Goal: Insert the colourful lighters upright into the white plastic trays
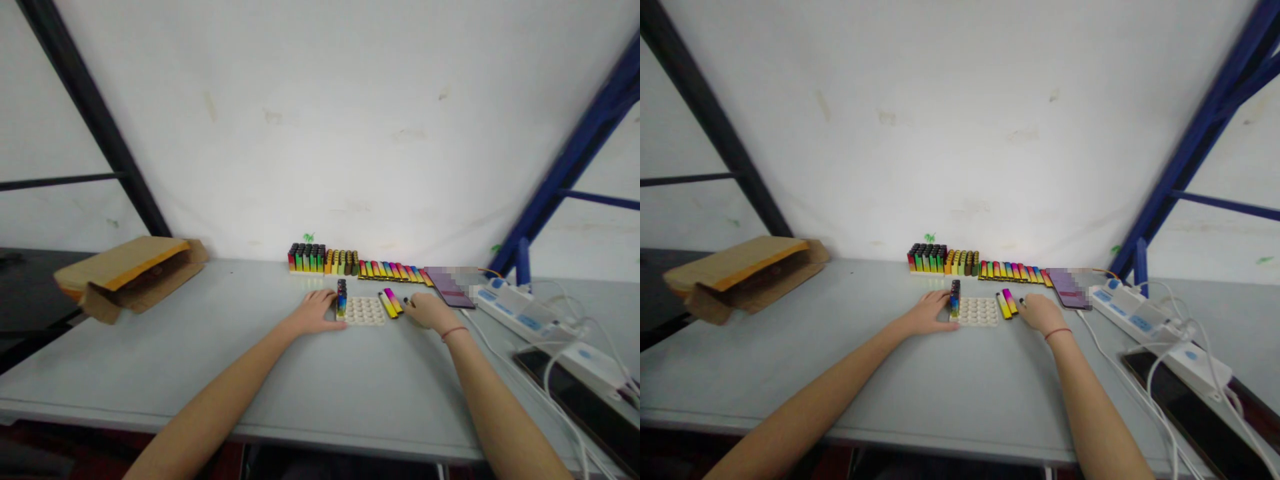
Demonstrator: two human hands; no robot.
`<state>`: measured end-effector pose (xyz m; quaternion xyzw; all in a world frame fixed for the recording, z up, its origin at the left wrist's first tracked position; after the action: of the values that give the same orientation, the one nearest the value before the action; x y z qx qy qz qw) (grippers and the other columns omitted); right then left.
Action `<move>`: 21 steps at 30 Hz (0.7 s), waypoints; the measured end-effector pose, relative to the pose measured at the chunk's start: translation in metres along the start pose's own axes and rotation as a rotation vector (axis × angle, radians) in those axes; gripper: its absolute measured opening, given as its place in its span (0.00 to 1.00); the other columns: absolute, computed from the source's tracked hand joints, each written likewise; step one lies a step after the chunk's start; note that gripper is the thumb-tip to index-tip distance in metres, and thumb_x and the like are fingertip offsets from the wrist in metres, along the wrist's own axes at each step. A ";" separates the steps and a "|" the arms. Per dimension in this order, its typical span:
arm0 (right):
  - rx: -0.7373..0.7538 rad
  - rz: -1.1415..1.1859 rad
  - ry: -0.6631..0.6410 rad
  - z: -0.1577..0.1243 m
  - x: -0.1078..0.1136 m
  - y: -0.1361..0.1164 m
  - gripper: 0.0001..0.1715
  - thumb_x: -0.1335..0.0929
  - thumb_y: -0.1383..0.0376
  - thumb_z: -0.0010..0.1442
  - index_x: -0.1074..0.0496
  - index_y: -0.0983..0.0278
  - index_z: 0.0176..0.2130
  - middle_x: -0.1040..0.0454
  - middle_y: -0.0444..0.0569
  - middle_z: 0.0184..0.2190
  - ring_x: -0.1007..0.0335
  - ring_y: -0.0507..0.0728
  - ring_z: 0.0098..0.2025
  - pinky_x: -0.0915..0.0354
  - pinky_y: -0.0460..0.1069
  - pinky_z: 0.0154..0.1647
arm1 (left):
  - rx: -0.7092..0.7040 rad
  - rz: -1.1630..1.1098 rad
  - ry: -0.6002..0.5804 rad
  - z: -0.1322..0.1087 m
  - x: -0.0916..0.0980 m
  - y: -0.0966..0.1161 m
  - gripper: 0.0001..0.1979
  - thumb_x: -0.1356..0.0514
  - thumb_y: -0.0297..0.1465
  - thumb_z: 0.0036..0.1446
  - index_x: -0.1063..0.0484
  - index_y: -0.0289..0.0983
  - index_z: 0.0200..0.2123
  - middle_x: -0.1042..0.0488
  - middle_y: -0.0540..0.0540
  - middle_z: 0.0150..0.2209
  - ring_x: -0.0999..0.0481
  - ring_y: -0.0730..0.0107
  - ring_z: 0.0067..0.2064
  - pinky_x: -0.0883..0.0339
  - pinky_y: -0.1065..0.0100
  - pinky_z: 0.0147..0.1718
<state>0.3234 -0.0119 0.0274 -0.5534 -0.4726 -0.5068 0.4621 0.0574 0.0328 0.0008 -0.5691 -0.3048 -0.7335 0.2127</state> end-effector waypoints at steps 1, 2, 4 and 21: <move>0.007 0.032 0.040 0.001 0.003 -0.001 0.18 0.40 0.63 0.63 0.25 0.71 0.37 0.23 0.66 0.38 0.25 0.62 0.39 0.41 0.50 0.34 | -0.003 0.000 0.001 0.000 0.000 0.000 0.39 0.41 0.56 0.53 0.39 0.34 0.59 0.38 0.34 0.61 0.39 0.49 0.62 0.51 0.53 0.61; 0.015 0.069 0.089 0.002 0.006 -0.003 0.17 0.40 0.63 0.63 0.27 0.70 0.38 0.23 0.64 0.37 0.26 0.61 0.37 0.42 0.49 0.32 | -0.005 0.001 0.004 0.000 0.000 0.000 0.39 0.41 0.56 0.53 0.39 0.33 0.59 0.38 0.34 0.61 0.39 0.49 0.62 0.51 0.54 0.61; 0.052 0.173 0.188 0.003 0.011 -0.010 0.13 0.41 0.65 0.62 0.31 0.69 0.40 0.24 0.59 0.34 0.28 0.59 0.34 0.44 0.48 0.30 | -0.007 0.002 0.010 0.000 0.000 0.000 0.40 0.41 0.56 0.53 0.38 0.33 0.58 0.38 0.34 0.61 0.39 0.49 0.62 0.51 0.53 0.61; 0.352 1.046 0.400 -0.007 0.001 -0.068 0.20 0.40 0.49 0.62 0.39 0.61 0.29 0.38 0.40 0.23 0.43 0.51 0.26 0.46 0.46 0.27 | -0.001 -0.019 0.015 0.000 0.000 0.000 0.40 0.42 0.56 0.53 0.39 0.34 0.58 0.38 0.34 0.61 0.40 0.48 0.62 0.51 0.53 0.61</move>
<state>0.2548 -0.0106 0.0311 -0.5217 -0.1171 -0.2200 0.8159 0.0575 0.0327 0.0004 -0.5608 -0.3084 -0.7398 0.2077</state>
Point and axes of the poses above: each hand's wrist, its own z-axis towards the middle knuckle, its own x-axis out of the back of the hand, y = z × x, the point moved 5 cm from there along z, towards the middle knuckle
